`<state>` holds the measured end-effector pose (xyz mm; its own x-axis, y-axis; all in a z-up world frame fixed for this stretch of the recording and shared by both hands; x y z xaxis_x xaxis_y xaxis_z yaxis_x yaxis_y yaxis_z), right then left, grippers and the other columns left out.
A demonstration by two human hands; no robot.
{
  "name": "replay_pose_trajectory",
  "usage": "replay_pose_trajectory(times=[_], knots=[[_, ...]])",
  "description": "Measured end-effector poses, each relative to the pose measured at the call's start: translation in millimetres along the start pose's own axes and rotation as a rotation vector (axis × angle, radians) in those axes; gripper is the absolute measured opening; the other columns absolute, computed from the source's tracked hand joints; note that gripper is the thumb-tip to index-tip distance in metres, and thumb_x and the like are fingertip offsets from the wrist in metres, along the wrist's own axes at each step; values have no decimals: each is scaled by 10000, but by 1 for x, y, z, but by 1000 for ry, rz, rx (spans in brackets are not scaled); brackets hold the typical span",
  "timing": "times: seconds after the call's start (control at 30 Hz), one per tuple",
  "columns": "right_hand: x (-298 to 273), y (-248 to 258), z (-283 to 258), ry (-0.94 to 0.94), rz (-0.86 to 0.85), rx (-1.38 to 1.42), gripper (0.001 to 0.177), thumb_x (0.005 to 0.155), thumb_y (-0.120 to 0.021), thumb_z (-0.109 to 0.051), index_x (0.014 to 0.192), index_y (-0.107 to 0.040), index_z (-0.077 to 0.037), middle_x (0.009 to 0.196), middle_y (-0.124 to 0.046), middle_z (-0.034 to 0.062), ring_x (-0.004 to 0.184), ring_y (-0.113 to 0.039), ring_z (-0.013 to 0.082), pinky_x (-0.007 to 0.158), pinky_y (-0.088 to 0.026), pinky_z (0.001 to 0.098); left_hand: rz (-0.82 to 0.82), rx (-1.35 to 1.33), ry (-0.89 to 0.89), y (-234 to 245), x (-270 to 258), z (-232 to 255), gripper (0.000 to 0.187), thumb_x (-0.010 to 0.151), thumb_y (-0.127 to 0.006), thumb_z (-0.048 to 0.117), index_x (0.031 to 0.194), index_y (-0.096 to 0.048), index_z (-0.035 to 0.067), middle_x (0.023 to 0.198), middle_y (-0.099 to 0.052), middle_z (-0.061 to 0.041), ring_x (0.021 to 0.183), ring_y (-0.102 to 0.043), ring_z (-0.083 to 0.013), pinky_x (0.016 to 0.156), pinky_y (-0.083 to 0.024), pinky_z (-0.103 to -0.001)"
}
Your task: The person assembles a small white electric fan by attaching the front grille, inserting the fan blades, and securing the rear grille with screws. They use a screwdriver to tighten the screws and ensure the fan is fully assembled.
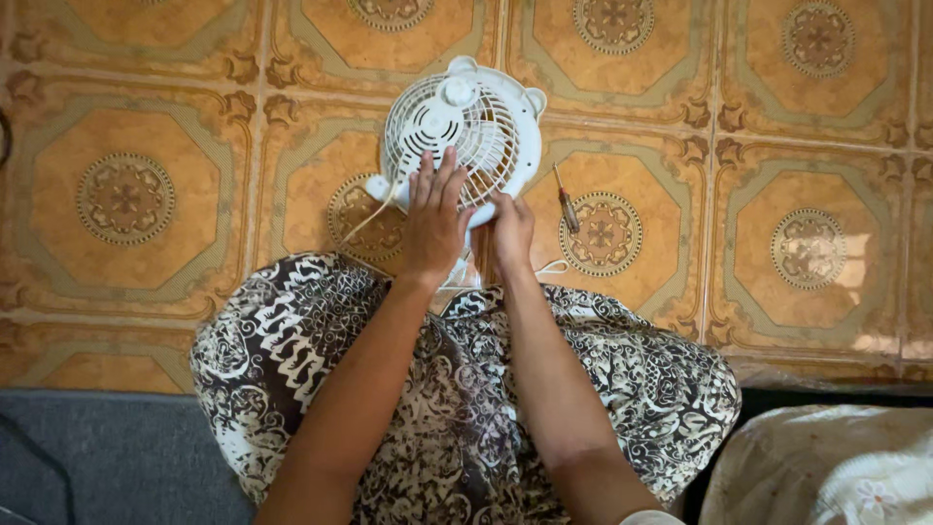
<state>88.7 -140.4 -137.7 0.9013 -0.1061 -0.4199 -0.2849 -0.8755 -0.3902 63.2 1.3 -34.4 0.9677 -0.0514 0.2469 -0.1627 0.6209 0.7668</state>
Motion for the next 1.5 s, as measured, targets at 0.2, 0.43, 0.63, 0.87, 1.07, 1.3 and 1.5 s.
replay_pose_trajectory(times=[0.2,0.43,0.63,0.87,1.07,1.3,1.5], knots=[[3,12,15,28,22,-58,206,977,-583,-77,1136,-643,39,951,-703,84,802,-674,164,715,-572,311,-1,73,-33,-5,-2,-5,606,905,-744,134,1450,-482,92,1682,-288,-95,1575,-200,-365,1269,-203,-568],[-4,13,12,19,7,-141,271,995,-533,-84,1226,-641,10,920,-710,76,714,-663,146,644,-571,286,65,71,-65,-5,-5,-5,686,882,-776,141,1472,-428,97,1685,-277,-116,1578,-195,-396,1276,-198,-597],[-15,18,-50,291,205,-593,307,1029,-606,-127,1293,-642,28,936,-734,99,756,-654,122,659,-546,278,43,92,-21,-8,-9,0,732,907,-771,200,1509,-381,57,1701,-216,-162,1583,-139,-411,1291,-157,-595],[5,50,-132,448,339,-1326,311,888,-709,-190,1165,-720,-50,1022,-733,148,907,-706,296,811,-571,441,-97,80,61,-15,-8,21,782,908,-739,265,1533,-354,-4,1686,-135,-198,1569,-59,-387,1276,-47,-578],[2,76,-125,304,175,-1634,332,890,-739,-342,1151,-703,-140,1145,-671,171,1010,-661,393,834,-530,529,-121,40,-65,-28,-7,59,633,932,-708,227,1463,-459,-14,1664,-250,-216,1561,-159,-388,1260,-117,-597],[18,83,-99,279,163,-1609,274,988,-618,-312,1151,-639,-92,1157,-688,194,988,-674,433,809,-533,547,69,-171,-34,-62,-7,80,247,961,-681,175,1132,-626,6,1390,-606,-248,1343,-546,-410,1199,-389,-533],[22,62,-108,458,56,-1306,265,1011,-505,-148,1259,-539,-61,1022,-729,267,930,-696,455,800,-535,550,-19,-926,805,-150,-25,24,312,1018,-605,315,990,-691,17,873,-726,-70,841,-674,-214,808,-526,-387]])
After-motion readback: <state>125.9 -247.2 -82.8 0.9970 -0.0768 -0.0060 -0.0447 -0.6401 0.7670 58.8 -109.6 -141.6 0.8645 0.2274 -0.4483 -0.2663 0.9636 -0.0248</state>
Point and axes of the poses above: each hand's wrist, its own x-axis towards the middle knuckle, its own y-axis out of the back of the hand, z = x × y, the point moved 5 cm from there along x, towards the middle knuckle
